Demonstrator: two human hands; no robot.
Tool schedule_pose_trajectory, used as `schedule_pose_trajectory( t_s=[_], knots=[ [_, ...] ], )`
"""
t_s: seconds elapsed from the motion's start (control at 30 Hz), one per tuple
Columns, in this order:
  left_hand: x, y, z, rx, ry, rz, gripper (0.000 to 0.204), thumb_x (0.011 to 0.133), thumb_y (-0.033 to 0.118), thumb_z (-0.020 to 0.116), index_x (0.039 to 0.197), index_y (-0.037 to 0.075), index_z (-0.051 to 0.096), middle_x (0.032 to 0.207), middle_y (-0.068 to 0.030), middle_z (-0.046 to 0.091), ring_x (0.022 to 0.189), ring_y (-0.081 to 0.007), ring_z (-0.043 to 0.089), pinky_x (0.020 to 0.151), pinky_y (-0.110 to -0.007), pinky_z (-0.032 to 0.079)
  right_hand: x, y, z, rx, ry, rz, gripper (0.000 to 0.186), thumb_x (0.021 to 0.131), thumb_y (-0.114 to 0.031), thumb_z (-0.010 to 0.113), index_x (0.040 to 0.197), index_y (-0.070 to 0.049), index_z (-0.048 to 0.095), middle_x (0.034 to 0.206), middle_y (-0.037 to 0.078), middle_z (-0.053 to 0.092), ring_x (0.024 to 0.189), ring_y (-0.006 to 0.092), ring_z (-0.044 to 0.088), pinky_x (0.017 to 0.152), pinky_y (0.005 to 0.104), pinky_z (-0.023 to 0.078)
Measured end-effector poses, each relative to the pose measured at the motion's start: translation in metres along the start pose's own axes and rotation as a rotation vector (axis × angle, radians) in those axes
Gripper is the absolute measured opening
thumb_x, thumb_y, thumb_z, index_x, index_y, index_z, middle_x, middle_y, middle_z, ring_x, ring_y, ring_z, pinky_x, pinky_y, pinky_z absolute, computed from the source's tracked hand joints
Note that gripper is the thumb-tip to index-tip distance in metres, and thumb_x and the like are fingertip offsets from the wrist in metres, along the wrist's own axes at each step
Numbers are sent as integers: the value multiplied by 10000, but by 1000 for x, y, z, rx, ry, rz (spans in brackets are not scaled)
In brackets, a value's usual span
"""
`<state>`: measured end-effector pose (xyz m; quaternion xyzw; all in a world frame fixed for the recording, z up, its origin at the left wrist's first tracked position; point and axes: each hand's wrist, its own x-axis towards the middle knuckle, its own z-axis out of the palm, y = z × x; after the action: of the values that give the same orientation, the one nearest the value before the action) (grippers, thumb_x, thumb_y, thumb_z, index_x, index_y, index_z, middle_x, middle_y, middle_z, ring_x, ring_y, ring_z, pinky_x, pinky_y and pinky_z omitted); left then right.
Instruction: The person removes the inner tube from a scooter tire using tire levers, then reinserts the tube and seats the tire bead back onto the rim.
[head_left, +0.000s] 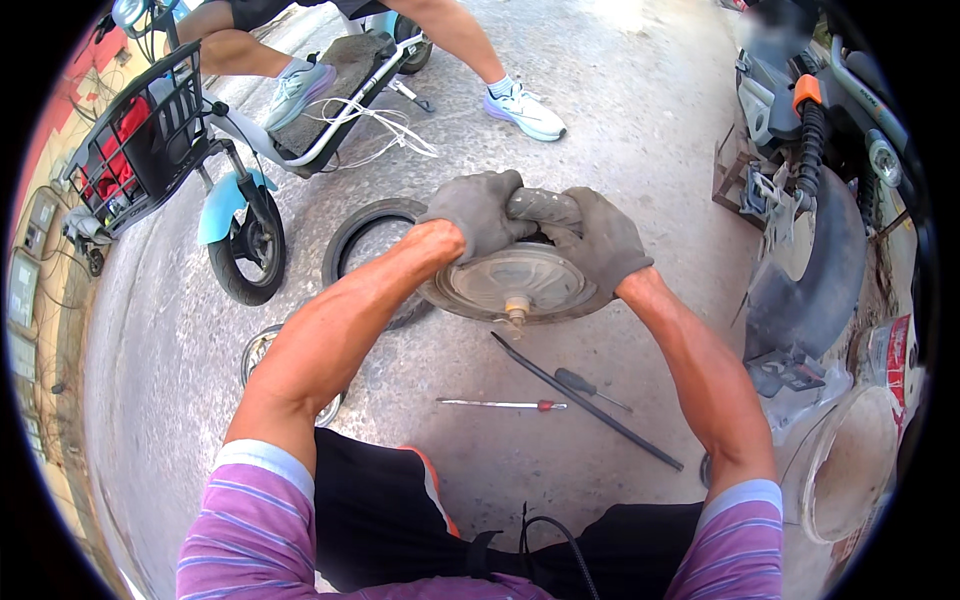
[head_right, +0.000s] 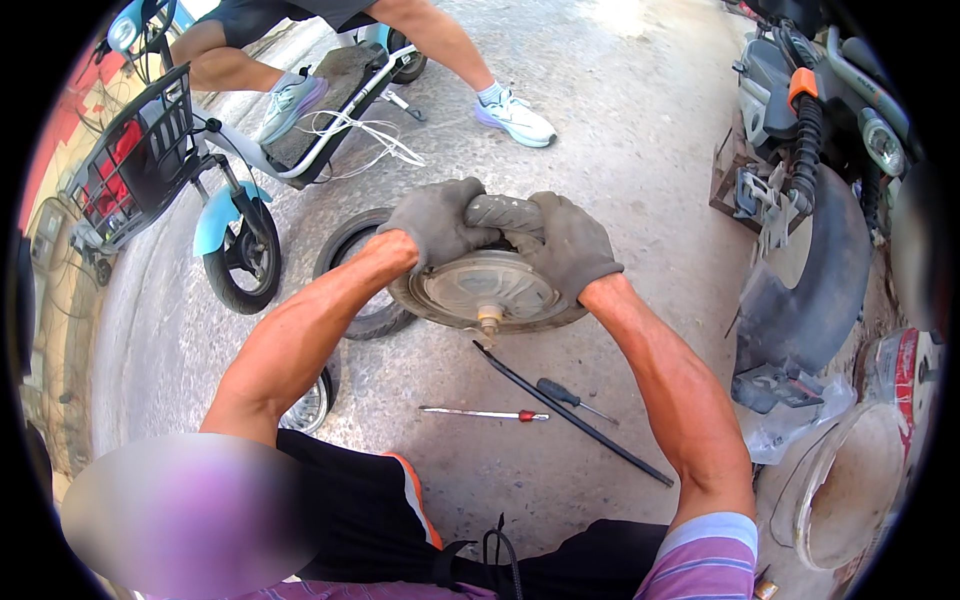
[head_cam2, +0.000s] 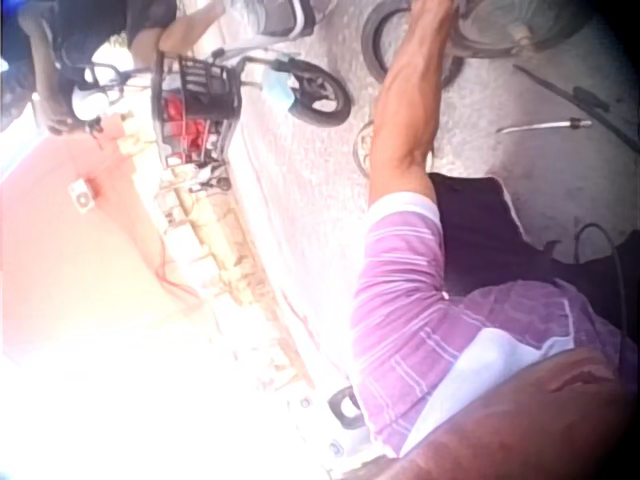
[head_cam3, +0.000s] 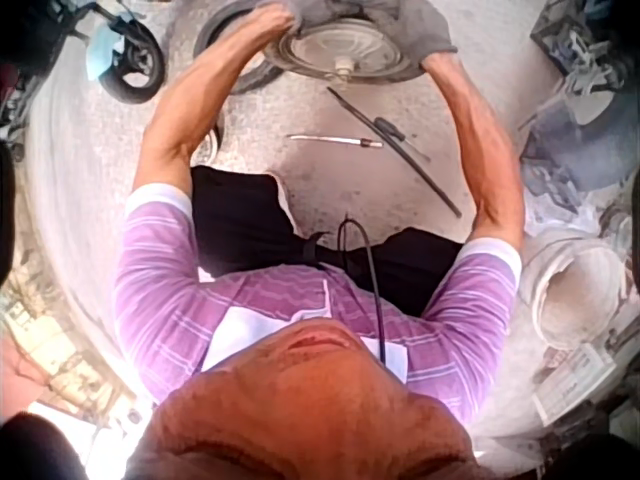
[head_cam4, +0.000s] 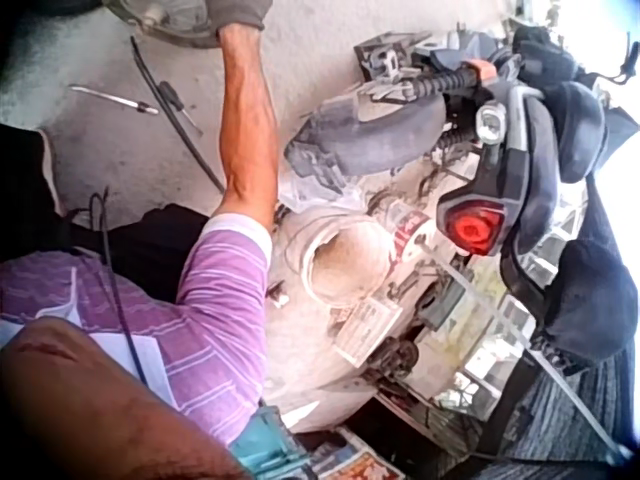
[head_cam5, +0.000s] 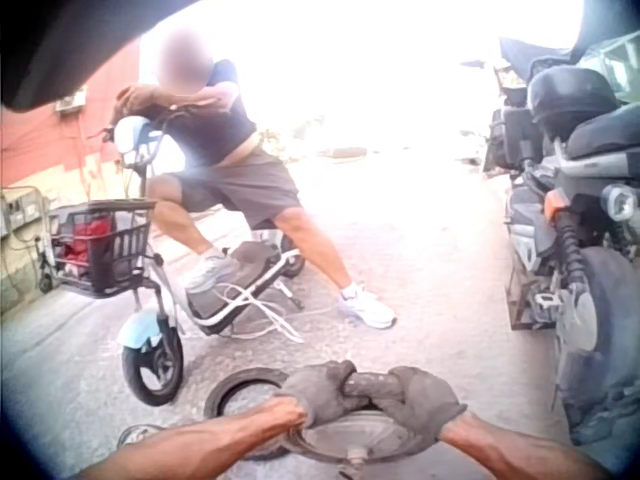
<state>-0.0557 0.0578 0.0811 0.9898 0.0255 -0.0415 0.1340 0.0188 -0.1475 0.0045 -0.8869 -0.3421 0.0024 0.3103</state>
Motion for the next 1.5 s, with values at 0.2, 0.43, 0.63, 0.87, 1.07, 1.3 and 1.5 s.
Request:
schedule_pose_trajectory(
  t_s=[0.2,0.43,0.63,0.87,1.07,1.3,1.5],
  knots=[
    [2,-7,1,-1,-8,20,532,858,463,812,1226,92,711,1144,-189,783,1101,-387,751,964,-476,578,3,-9,-10,3,-62,6,578,938,-366,779,1380,-29,619,1246,253,716,1176,426,698,969,500,567],
    [-2,-29,-4,-87,-53,89,715,801,479,842,1373,85,674,1332,-197,715,1235,-375,696,1049,-461,550,-5,47,8,206,0,-215,814,888,-390,840,1545,-32,518,1401,242,671,1293,385,657,1120,462,516],
    [-16,-55,3,-175,-30,72,776,759,441,890,1392,61,652,1335,-200,708,1250,-372,688,1084,-453,533,-43,91,13,367,-360,194,882,827,-357,898,1541,-13,512,1410,214,682,1304,313,659,1113,421,513],
    [-33,-63,6,-177,-4,75,793,747,432,913,1397,61,648,1325,-196,713,1254,-369,683,1085,-453,530,-58,97,45,336,-285,275,801,808,-367,912,1442,-14,573,1345,214,722,1276,340,677,1084,428,522],
    [-38,-108,19,-252,97,92,859,741,483,946,1409,43,634,1311,-216,715,1252,-369,685,1088,-457,526,-38,49,7,24,-292,297,771,775,-386,903,1415,-46,639,1299,224,742,1238,382,693,1064,442,537],
    [-38,-108,62,-397,0,11,869,789,466,949,1445,18,597,1318,-221,721,1258,-350,692,1094,-436,535,-11,3,-84,-179,-263,135,787,667,-390,915,1351,-53,722,1206,195,784,1158,351,737,1025,421,569],
    [-3,-34,30,-449,-78,121,845,808,450,918,1472,38,596,1394,-200,679,1284,-331,678,1118,-436,530,-11,12,-81,-92,-246,34,749,720,-319,884,1389,-40,695,1306,229,716,1210,369,700,1079,433,545]
  ],
)
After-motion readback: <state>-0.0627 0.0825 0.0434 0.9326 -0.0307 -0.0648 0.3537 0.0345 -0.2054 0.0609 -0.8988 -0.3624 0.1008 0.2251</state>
